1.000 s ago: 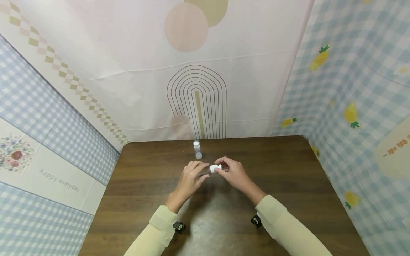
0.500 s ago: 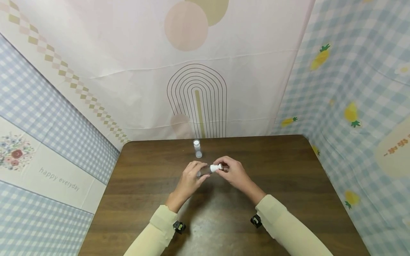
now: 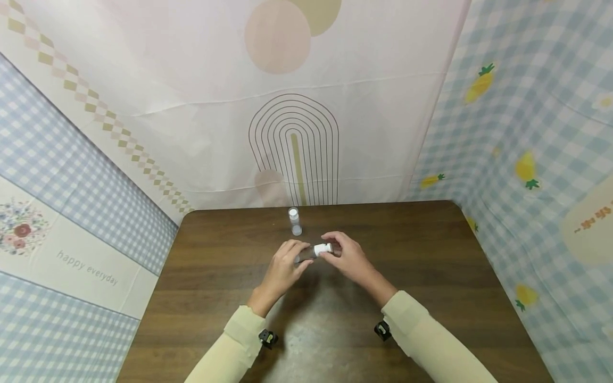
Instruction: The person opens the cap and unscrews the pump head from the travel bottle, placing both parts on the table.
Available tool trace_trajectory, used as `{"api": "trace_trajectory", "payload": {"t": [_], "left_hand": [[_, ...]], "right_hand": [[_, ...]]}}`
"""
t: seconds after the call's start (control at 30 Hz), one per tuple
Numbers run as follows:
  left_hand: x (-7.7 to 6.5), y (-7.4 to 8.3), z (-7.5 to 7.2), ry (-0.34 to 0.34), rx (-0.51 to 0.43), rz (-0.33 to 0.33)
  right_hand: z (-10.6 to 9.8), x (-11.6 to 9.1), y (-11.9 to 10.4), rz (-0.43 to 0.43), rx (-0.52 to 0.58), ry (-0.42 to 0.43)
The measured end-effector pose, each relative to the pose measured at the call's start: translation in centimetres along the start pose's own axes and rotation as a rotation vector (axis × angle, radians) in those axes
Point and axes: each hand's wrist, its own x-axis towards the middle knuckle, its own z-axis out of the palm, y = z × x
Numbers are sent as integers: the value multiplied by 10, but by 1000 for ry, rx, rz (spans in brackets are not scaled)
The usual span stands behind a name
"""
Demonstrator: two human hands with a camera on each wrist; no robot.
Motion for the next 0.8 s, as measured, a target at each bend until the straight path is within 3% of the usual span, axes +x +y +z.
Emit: {"api": "trace_trajectory", "payload": {"t": [0.17, 0.33, 0.8], "left_hand": [[-1, 1, 0, -6, 33, -11], [-1, 4, -1, -23, 43, -30], [-3, 3, 0, -14, 54, -6]], "right_hand": [[0, 0, -2, 117, -49, 0], [0, 0, -2, 163, 20, -40], [1, -3, -2, 28, 40, -42]]}}
